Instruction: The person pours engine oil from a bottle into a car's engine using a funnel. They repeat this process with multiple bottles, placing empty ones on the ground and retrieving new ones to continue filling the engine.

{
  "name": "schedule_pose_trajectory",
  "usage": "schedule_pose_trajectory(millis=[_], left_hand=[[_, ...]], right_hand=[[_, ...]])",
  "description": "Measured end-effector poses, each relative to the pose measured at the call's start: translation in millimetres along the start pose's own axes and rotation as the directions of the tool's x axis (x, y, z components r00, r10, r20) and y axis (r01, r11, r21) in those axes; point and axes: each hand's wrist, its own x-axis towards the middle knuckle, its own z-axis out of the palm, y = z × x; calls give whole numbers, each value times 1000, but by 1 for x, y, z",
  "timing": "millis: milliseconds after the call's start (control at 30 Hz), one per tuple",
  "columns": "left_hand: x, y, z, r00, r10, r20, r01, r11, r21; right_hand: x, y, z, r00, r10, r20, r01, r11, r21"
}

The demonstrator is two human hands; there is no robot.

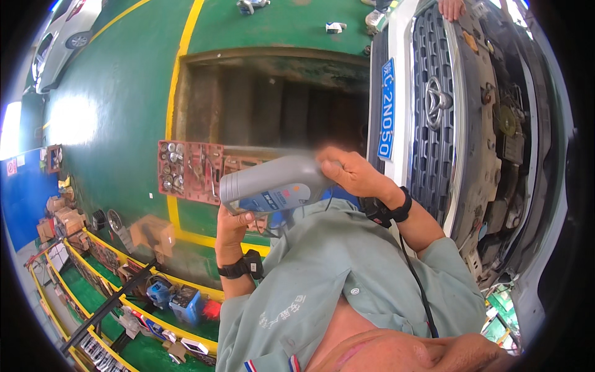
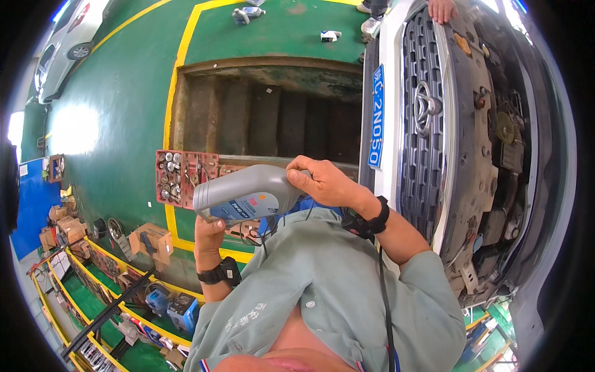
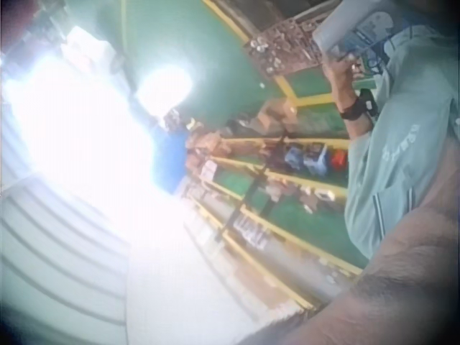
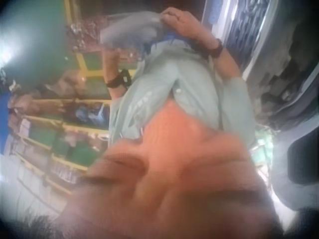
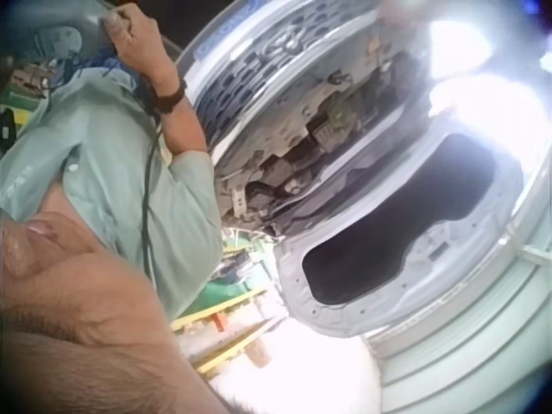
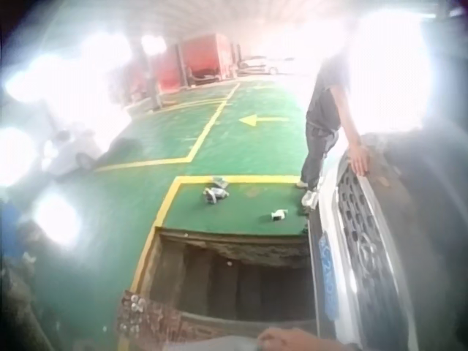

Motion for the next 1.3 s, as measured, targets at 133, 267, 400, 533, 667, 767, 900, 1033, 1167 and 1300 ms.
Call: schedule_pose_trajectory(millis=[133,267,400,533,667,767,900,1033,1167,1300], left_hand=[[14,13,24,973,202,112,-218,963,157],[37,33,19,895,310,322,-388,896,217],[59,64,18,903,304,304,-412,814,409],[74,87,-8,984,146,103,-176,887,426],[89,85,-87,992,86,-93,-39,905,423],[109,83,-138,940,18,-340,22,993,114],[129,41,-281,957,57,-284,-92,989,-112],[164,37,-321,632,-351,-691,-116,838,-533],[248,70,-317,627,-349,-696,-102,850,-517],[388,127,-270,735,-138,-664,2,979,-202]], right_hand=[[21,12,-4,1000,14,-14,-14,1000,18],[45,-3,-5,998,21,-58,-15,995,102],[73,-17,-8,982,179,-54,-168,970,174],[112,-23,-26,895,387,-222,-322,905,280],[145,-3,-60,815,424,-394,-279,884,375],[165,6,-87,790,447,-420,-227,849,478],[207,25,-119,738,489,-465,-57,732,679],[269,37,-165,706,541,-456,10,637,771],[370,66,-234,686,560,-465,-8,645,765],[511,93,-315,708,554,-439,-58,665,745]])
